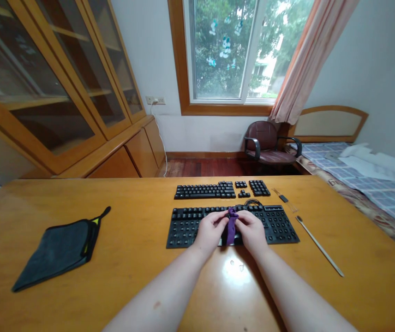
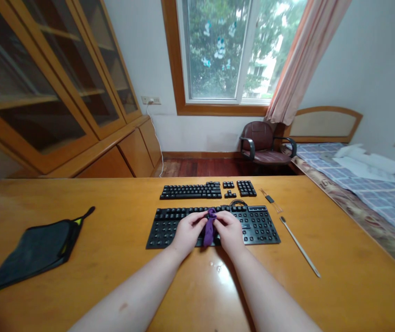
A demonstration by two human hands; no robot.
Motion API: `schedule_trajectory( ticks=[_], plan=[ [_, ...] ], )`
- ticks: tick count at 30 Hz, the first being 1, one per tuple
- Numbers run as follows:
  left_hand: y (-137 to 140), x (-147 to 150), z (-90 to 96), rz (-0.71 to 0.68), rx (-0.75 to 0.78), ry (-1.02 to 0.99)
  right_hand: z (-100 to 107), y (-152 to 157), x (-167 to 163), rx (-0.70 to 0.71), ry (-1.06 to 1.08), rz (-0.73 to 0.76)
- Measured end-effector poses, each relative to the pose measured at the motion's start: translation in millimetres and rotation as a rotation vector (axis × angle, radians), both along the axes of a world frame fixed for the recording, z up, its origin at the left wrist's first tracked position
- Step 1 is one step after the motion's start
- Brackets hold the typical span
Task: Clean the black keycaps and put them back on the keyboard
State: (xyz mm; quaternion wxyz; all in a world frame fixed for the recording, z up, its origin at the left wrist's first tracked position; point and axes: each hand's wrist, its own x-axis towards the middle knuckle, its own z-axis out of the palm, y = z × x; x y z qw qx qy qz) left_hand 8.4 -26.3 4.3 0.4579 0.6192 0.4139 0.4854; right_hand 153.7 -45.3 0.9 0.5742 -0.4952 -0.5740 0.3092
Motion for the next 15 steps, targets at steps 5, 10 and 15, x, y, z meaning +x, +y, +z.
schedule_trajectory(
  ticks=[5, 10, 15],
  plan=[
    [1.9, -4.0, -2.6, -0.011, 0.050, 0.001, -1.0, 0.0, -2.6, 0.000, -0.012, 0.041],
    [4.0, -7.9, 1.4, -0.018, 0.048, 0.033, -2.4, 2.2, -0.7, -0.066, 0.060, 0.027],
    [5.4, -6.5, -5.8, -0.065, -0.065, -0.051, -3.5, 4.7, -0.4, -0.086, 0.076, 0.071]
  ],
)
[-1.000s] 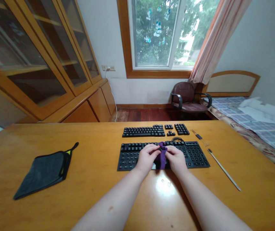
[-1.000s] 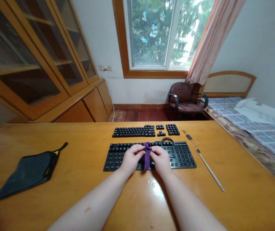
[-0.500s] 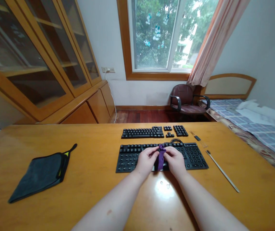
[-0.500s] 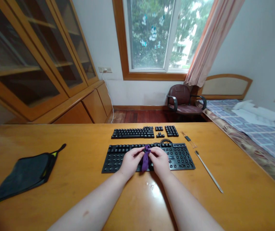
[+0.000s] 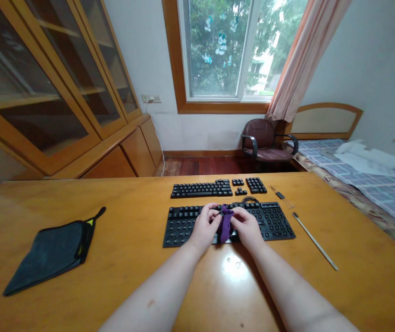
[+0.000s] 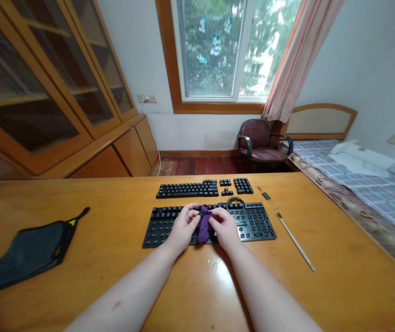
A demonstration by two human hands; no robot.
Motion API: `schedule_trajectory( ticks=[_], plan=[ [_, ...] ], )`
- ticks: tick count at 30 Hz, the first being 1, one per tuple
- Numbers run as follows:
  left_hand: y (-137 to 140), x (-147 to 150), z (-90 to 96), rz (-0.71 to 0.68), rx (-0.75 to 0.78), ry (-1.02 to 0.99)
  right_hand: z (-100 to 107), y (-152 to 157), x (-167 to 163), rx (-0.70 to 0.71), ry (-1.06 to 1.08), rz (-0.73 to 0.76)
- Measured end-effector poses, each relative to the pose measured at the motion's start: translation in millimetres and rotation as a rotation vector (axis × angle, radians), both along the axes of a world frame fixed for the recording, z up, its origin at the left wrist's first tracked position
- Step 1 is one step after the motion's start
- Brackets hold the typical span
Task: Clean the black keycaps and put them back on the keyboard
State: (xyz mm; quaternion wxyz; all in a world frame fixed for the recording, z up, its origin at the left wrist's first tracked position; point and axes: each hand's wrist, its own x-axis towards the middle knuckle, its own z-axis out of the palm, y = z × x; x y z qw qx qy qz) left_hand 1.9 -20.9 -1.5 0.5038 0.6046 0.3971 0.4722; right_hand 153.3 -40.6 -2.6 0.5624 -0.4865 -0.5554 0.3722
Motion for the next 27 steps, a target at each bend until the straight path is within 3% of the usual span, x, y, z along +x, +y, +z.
schedule_trajectory(
  ticks=[4, 15, 27],
  plan=[
    [-0.1, 0.8, -1.1, 0.018, -0.034, -0.053, 1.1, -1.3, -2.0, -0.014, -0.025, 0.057],
    [-1.2, 1.6, -0.6, -0.034, -0.080, -0.080, 2.3, -1.4, -0.7, -0.058, -0.021, 0.046],
    [-0.2, -0.6, 8.4, -0.068, -0.109, -0.034, 8.9, -4.3, 0.3, -0.117, 0.077, 0.226]
  ],
)
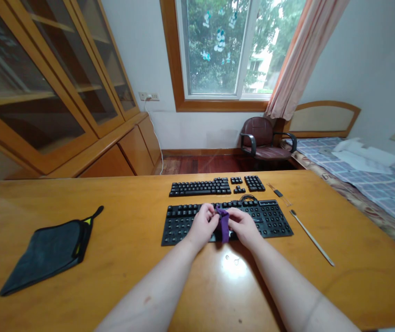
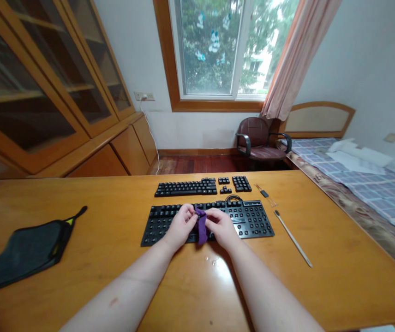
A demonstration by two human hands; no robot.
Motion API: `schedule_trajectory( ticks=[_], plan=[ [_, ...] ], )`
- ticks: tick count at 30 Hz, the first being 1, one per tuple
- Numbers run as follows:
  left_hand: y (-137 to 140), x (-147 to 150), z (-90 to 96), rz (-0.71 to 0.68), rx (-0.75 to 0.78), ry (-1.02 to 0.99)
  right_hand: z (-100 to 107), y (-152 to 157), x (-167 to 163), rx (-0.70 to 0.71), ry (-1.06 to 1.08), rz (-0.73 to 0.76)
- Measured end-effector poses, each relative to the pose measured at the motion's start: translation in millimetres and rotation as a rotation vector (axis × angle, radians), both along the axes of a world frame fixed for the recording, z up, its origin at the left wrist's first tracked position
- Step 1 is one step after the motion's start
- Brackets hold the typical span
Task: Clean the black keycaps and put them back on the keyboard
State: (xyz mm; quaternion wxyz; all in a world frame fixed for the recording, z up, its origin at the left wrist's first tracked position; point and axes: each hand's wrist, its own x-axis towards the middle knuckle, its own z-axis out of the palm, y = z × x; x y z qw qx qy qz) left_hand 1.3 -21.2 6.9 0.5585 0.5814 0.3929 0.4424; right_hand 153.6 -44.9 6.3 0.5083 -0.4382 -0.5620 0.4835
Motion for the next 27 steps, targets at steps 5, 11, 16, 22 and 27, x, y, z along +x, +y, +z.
schedule_trajectory(
  ticks=[5, 11, 16, 22, 27],
  plan=[
    [0.3, -0.7, -2.9, -0.062, -0.014, -0.023, -2.7, 0.9, 2.2, 0.048, -0.022, 0.032],
    [-2.1, -0.5, -5.7, -0.117, -0.051, -0.056, 1.9, 0.5, 5.8, 0.100, -0.056, -0.066],
    [-1.8, -0.6, -4.0, -0.104, -0.052, -0.057, 3.9, -0.2, 5.7, 0.111, -0.108, -0.009],
    [-1.2, -0.8, -5.5, -0.082, -0.037, -0.029, 0.4, 1.8, 7.0, 0.141, -0.158, -0.019],
    [1.1, -1.7, -5.6, -0.078, -0.044, -0.061, -0.2, 2.0, 5.5, 0.146, -0.161, -0.126]
  ],
)
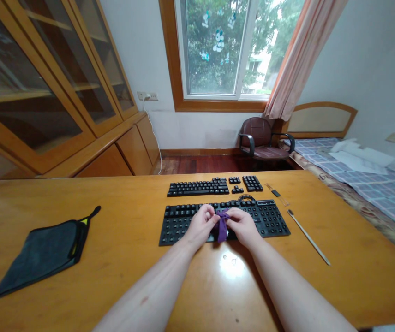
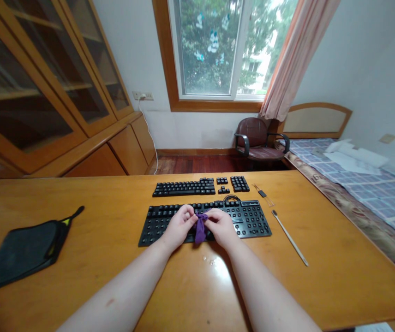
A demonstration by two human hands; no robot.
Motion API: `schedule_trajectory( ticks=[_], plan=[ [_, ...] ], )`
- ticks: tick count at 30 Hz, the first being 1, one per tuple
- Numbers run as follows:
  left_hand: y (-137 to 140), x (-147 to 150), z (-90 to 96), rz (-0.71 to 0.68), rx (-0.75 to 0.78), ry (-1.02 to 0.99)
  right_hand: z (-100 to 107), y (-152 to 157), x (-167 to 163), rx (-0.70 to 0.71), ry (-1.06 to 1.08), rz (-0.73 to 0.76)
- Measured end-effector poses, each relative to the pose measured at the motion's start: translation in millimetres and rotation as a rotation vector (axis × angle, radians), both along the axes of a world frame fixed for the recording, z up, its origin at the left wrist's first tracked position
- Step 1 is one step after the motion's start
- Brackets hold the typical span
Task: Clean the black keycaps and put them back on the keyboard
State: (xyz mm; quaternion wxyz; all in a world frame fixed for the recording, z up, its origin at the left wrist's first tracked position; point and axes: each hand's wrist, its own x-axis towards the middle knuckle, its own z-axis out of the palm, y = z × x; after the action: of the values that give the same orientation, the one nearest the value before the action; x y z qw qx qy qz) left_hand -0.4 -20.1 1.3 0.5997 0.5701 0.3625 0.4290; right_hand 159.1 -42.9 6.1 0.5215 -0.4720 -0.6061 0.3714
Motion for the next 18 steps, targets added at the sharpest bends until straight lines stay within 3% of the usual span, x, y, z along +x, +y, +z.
schedule_trajectory(
  ticks=[13, 18],
  plan=[
    [0.8, 1.5, 2.6, 0.080, 0.126, 0.080, -0.3, -0.6, -1.8, -0.079, 0.058, -0.048],
    [0.6, 0.3, 0.6, 0.128, 0.138, 0.151, 3.2, -0.6, -3.8, -0.174, 0.168, -0.041]
  ],
)
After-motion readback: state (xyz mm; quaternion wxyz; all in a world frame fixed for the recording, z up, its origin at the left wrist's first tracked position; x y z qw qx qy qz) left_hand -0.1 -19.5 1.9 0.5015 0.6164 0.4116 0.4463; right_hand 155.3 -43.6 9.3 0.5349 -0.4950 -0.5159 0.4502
